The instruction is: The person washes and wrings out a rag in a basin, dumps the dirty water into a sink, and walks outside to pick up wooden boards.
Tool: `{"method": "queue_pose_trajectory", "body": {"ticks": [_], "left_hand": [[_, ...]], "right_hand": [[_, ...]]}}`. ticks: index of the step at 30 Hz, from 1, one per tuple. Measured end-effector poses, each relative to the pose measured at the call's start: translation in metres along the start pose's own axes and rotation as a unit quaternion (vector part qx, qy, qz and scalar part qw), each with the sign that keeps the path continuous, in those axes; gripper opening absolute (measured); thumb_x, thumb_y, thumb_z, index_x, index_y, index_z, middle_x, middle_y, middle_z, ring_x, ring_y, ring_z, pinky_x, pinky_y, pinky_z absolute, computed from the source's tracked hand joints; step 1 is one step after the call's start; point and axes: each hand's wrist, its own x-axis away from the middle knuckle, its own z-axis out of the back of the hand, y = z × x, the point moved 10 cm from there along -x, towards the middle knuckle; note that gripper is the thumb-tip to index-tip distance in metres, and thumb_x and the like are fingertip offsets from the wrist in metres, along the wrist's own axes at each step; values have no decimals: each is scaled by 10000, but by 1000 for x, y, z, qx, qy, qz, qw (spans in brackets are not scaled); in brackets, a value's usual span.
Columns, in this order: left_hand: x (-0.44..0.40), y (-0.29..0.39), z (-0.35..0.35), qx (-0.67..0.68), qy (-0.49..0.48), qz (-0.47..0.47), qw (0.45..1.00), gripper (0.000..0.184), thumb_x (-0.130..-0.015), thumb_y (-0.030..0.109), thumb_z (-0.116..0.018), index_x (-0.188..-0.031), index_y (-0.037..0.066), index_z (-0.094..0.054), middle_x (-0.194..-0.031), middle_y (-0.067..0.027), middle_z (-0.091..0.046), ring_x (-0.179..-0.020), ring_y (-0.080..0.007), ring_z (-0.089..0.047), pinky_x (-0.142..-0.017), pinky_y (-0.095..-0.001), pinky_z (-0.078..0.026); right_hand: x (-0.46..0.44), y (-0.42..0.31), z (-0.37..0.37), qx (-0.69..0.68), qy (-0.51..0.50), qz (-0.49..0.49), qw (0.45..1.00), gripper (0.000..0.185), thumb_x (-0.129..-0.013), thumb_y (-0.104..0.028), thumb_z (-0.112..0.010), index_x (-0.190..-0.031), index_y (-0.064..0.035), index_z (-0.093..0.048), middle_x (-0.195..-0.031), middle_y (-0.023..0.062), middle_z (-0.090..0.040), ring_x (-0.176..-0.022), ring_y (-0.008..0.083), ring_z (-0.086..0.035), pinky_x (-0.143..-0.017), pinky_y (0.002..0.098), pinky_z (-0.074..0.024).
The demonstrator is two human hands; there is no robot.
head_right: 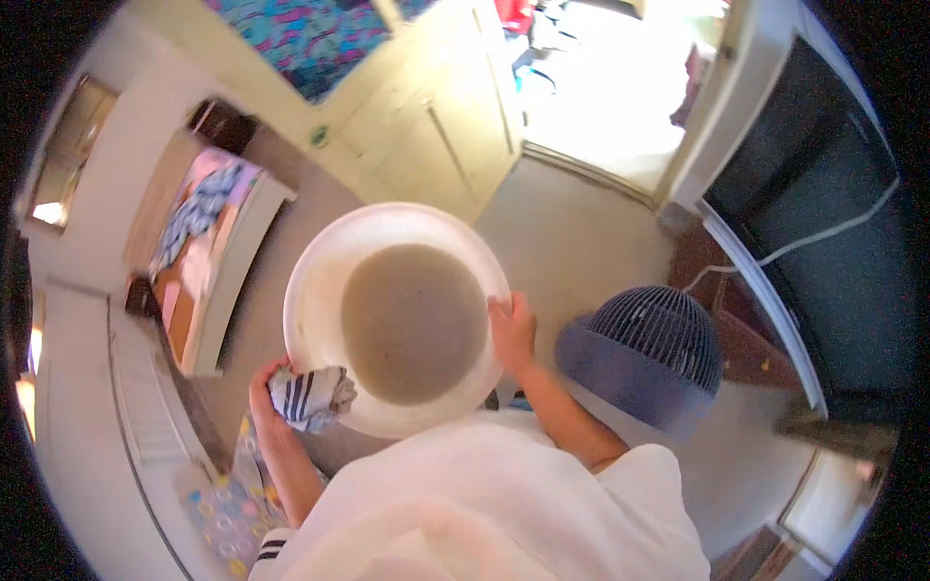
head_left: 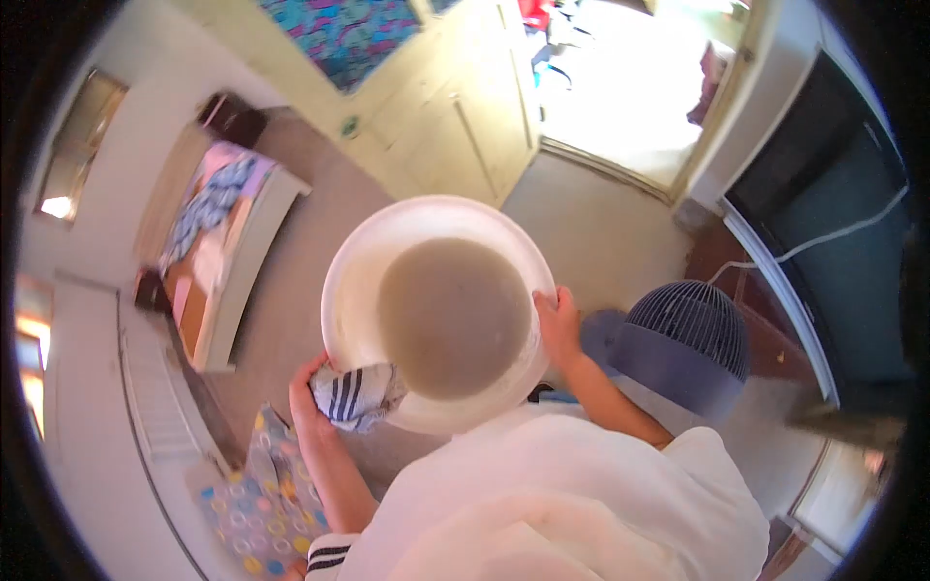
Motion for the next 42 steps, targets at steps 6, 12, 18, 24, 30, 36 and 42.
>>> {"method": "queue_pose_trajectory", "body": {"ticks": [6, 12, 18, 24, 30, 36, 42], "left_hand": [[-173, 20, -154, -91, -153, 70, 981, 161, -792, 146, -543, -874, 12, -578, -777, -56, -593, -699, -177, -577, -661, -302, -484], [-298, -14, -320, -134, -210, 147, 957, 69, -780, 126, -557, -772, 58, -567, -725, -41, -582, -661, -173, -565, -617, -308, -480], [-372, -74, -484, -183, -211, 185, 942, 61, -760, 120, -550, -754, 61, -563, -710, -45, -584, -645, -184, -573, -608, -311, -495], [-419, -118, -665, -183, -288, 288, 895, 151, -783, 171, -525, -739, 28, -542, -679, -79, -589, -607, -215, -583, -633, -340, -515], [-452, -143, -865, -188, -309, 297, 884, 122, -782, 169, -532, -730, 59, -534, -652, -57, -570, -580, -191, -564, -590, -322, -497], [-534, -192, -1047, -204, -355, 306, 859, 192, -763, 196, -558, -781, 5, -562, -721, -96, -609, -644, -218, -602, -630, -332, -516], [-605, -226, -1243, -218, -326, 332, 858, 190, -768, 222, -540, -752, 38, -585, -672, -89, -606, -610, -226, -598, -601, -343, -509]], "right_hand": [[-100, -3, 11, -9, 181, 1, 983, 248, -779, -225, -608, -864, 5, -572, -800, 148, -618, -730, 236, -584, -676, 348, -443], [-192, -7, 55, -50, 297, -32, 953, 266, -769, -227, -615, -867, 17, -574, -806, 145, -619, -738, 227, -587, -687, 343, -445], [-307, -57, 132, -1, 351, -53, 935, 249, -777, -205, -604, -851, 30, -566, -798, 133, -614, -735, 196, -576, -664, 337, -446], [-441, -88, 203, -10, 346, -87, 934, 246, -784, -200, -599, -849, 34, -554, -792, 122, -601, -718, 173, -551, -657, 322, -440], [-609, -126, 287, -32, 380, -65, 922, 246, -783, -202, -611, -838, 33, -559, -752, 80, -599, -681, 131, -534, -627, 287, -434], [-762, -117, 344, -19, 410, -54, 910, 205, -804, -160, -599, -853, 32, -546, -761, 67, -573, -671, 112, -516, -615, 276, -430], [-947, -145, 408, -77, 448, -48, 889, 216, -761, -182, -623, -798, 20, -557, -710, 62, -577, -653, 120, -519, -590, 294, -430]]}}
